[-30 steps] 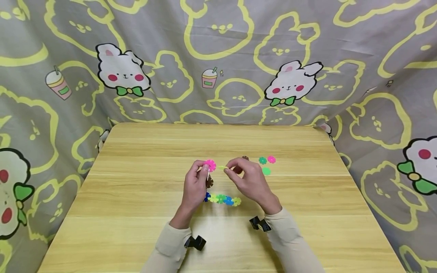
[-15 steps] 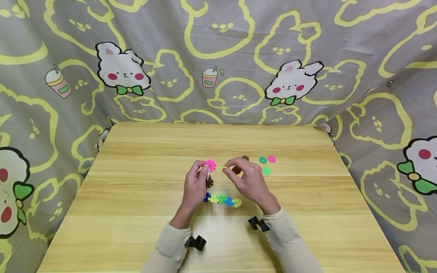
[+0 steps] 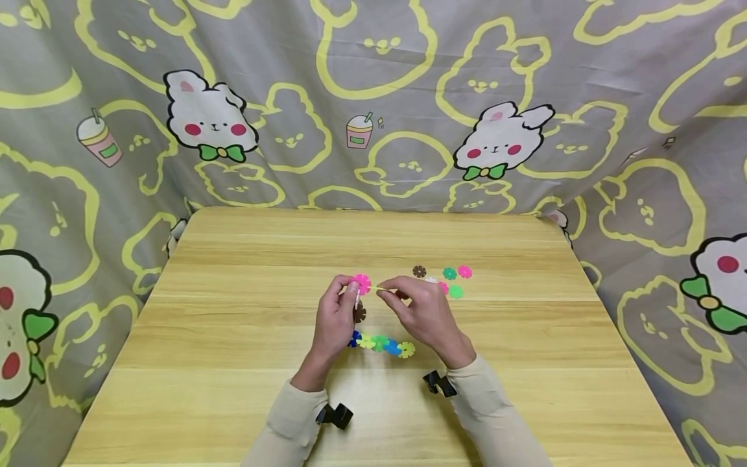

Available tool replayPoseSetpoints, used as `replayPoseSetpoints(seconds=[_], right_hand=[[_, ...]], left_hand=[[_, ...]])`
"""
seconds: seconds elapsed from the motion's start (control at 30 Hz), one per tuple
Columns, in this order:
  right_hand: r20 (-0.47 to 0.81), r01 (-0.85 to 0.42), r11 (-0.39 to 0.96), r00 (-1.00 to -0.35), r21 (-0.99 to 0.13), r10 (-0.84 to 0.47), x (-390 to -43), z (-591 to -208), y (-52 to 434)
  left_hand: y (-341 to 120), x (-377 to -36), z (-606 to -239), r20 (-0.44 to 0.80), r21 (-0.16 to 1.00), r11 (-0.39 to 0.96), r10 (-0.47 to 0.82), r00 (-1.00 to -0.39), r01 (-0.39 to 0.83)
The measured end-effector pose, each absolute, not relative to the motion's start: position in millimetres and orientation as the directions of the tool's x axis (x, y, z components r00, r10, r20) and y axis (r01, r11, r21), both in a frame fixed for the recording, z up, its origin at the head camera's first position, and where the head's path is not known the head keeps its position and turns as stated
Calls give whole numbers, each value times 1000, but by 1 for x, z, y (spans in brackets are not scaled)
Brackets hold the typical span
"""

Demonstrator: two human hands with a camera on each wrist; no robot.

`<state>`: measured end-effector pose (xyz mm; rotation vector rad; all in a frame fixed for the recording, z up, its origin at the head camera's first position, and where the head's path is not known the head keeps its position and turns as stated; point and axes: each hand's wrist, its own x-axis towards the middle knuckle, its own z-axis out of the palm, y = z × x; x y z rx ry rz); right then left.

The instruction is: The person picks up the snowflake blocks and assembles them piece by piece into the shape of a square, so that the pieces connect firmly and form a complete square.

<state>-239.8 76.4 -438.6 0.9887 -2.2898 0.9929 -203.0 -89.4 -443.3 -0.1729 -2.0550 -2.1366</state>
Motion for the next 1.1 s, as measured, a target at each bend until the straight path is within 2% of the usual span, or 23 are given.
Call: replayPoseSetpoints(seconds=[0.63, 0.83, 1.1], right_hand=[[795, -859, 449, -444, -246, -414, -246, -444, 76], [777, -844, 485, -459, -230, -431, -246, -443, 76], [686, -799, 506, -568, -325, -455, -248, -445, 85]], left_hand=[[-84, -204, -442, 166, 986, -19, -48, -985, 167], [-86, -204, -441, 171, 985, -4, -56, -984, 172], [-88, -204, -440, 179, 983, -25, -34, -983, 180]])
